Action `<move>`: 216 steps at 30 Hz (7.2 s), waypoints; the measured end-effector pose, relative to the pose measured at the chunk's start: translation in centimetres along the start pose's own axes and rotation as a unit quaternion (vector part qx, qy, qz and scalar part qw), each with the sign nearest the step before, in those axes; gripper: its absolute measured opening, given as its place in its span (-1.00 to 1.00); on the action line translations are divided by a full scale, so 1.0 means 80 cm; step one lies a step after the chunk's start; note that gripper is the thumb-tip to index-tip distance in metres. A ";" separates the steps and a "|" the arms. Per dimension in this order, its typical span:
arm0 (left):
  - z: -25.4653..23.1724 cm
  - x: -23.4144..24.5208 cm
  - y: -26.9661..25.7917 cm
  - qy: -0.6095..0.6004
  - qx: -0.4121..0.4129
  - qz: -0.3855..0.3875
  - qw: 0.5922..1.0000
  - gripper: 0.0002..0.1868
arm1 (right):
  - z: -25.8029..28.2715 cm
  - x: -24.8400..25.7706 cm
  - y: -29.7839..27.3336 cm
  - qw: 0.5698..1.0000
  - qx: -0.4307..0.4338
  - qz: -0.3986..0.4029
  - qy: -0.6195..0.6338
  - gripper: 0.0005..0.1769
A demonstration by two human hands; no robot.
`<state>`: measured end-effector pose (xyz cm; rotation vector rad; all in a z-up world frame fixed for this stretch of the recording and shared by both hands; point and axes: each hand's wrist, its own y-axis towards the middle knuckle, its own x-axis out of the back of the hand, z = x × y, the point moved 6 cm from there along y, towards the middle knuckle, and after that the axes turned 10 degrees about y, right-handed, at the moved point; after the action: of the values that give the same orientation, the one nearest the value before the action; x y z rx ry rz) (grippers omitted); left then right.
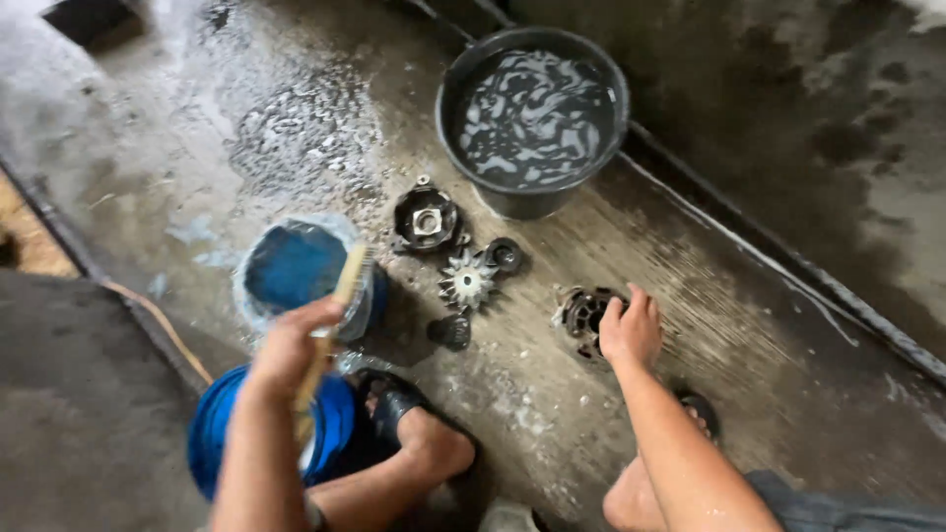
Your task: The person scrubs a cylindrical mechanical part with a yellow brush, repeatedly dipping the brush into a bucket of soapy water and rinsing the part in a black basin. The person rotates the part to clean different sides and continues scrubbing throughout the clip.
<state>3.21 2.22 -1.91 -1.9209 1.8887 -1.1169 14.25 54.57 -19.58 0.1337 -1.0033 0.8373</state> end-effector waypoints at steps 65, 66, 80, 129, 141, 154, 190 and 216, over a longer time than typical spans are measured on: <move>-0.019 -0.474 0.110 0.443 -0.180 0.099 0.872 -0.58 | 0.054 -0.027 -0.003 0.975 0.157 -0.103 -0.120 -0.69; -0.026 -0.493 0.108 0.442 -0.179 0.112 0.872 -0.61 | 0.038 -0.025 -0.007 0.973 0.154 -0.104 -0.135 -0.69; -0.011 -0.467 0.068 0.302 -0.173 0.162 0.923 -0.52 | 0.041 -0.025 -0.011 0.970 0.174 -0.115 -0.125 -0.71; 0.069 -0.436 -0.059 0.282 -0.135 -0.100 0.945 -0.54 | 0.058 -0.005 -0.013 0.984 0.132 -0.080 -0.086 -0.73; 0.089 -0.436 -0.079 0.379 -0.192 -0.055 0.904 -0.60 | 0.054 -0.011 -0.012 0.989 0.103 -0.052 -0.096 -0.69; 0.051 -0.420 -0.060 0.351 -0.143 -0.048 0.924 -0.60 | 0.063 0.006 0.015 0.980 0.130 -0.087 -0.123 -0.72; -0.100 -0.420 0.005 0.399 -0.212 -0.085 0.888 -0.59 | 0.034 -0.016 0.037 0.987 0.128 -0.066 -0.073 -0.63; 0.097 0.059 0.225 0.506 0.091 -0.175 0.840 -0.50 | 0.036 0.008 -0.030 0.967 0.130 0.076 -0.205 -0.10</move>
<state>-5.95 -7.43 -17.01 -1.7142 1.6731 -2.7176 14.04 51.89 -16.82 0.4742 -1.2989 1.1072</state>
